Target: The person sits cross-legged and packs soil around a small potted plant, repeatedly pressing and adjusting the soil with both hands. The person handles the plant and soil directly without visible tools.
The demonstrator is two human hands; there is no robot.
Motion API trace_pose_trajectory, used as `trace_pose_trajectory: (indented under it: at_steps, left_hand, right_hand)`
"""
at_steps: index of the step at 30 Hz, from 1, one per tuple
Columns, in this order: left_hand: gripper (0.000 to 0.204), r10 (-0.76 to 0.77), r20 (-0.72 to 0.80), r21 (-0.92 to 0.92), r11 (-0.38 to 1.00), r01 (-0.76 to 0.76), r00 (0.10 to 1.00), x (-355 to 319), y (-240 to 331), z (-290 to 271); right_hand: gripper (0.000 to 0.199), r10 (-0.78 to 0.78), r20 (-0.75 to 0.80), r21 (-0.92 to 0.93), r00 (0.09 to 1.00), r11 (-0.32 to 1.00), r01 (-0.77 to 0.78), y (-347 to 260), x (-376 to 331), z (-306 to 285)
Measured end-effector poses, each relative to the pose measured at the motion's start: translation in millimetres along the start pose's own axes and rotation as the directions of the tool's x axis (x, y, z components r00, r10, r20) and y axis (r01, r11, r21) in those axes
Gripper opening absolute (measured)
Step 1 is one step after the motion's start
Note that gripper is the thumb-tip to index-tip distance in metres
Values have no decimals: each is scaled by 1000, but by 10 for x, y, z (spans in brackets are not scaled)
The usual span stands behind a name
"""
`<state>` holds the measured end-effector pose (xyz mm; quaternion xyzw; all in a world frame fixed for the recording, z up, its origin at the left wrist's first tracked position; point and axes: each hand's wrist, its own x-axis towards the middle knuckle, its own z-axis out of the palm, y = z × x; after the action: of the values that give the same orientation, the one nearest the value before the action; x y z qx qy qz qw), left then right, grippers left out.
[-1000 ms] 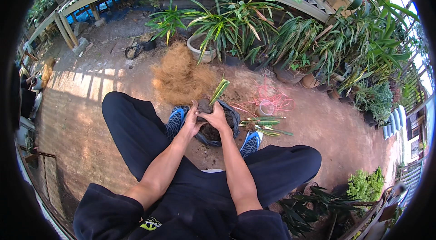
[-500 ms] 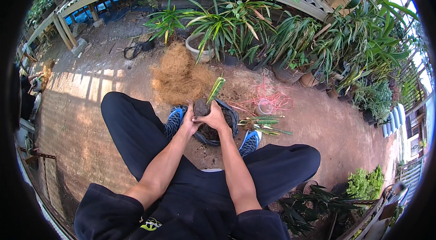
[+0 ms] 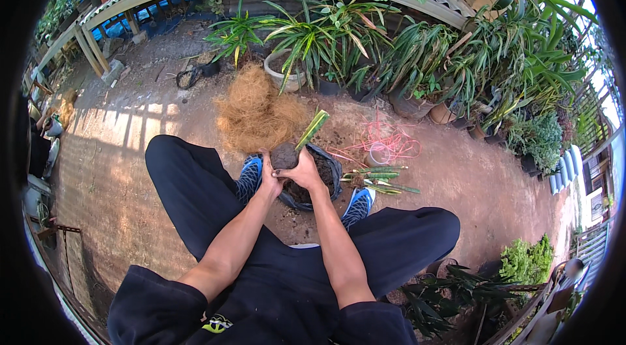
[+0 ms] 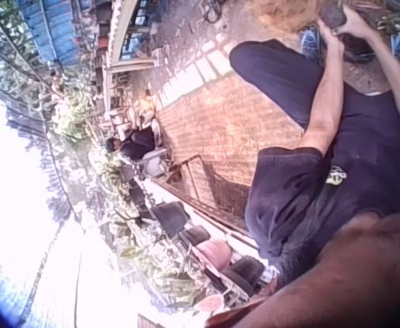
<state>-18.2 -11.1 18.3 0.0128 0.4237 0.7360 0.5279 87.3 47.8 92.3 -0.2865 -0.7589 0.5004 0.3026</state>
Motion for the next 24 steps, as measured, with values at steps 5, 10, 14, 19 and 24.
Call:
trace_pose_trajectory:
  at_steps: [5,10,14,19,24]
  left_hand:
    - [86,-94,92,-89,991,102,991,-74,79,27]
    - [84,-98,81,-17,995,99,992,-172,142,107]
    - [84,-113,88,-41,992,116,990,-202,171,90]
    - [83,-115,227,-143,978,150,967,-194,195,66]
    - [76,-106,170,-53,992,117,980,-163,167,93]
  right_hand:
    - [93,31,17,-21,999,999,-30,72,18,2]
    - [88,29,102,-47,994,999,-24,96,36,-32]
    - [75,171,157,53,973,982,-181,59,59,-103]
    - [63,107,128,-78,986,992,-98,34,95,-168]
    - [59,187,71,-37,980,982,-184,27,106,-174]
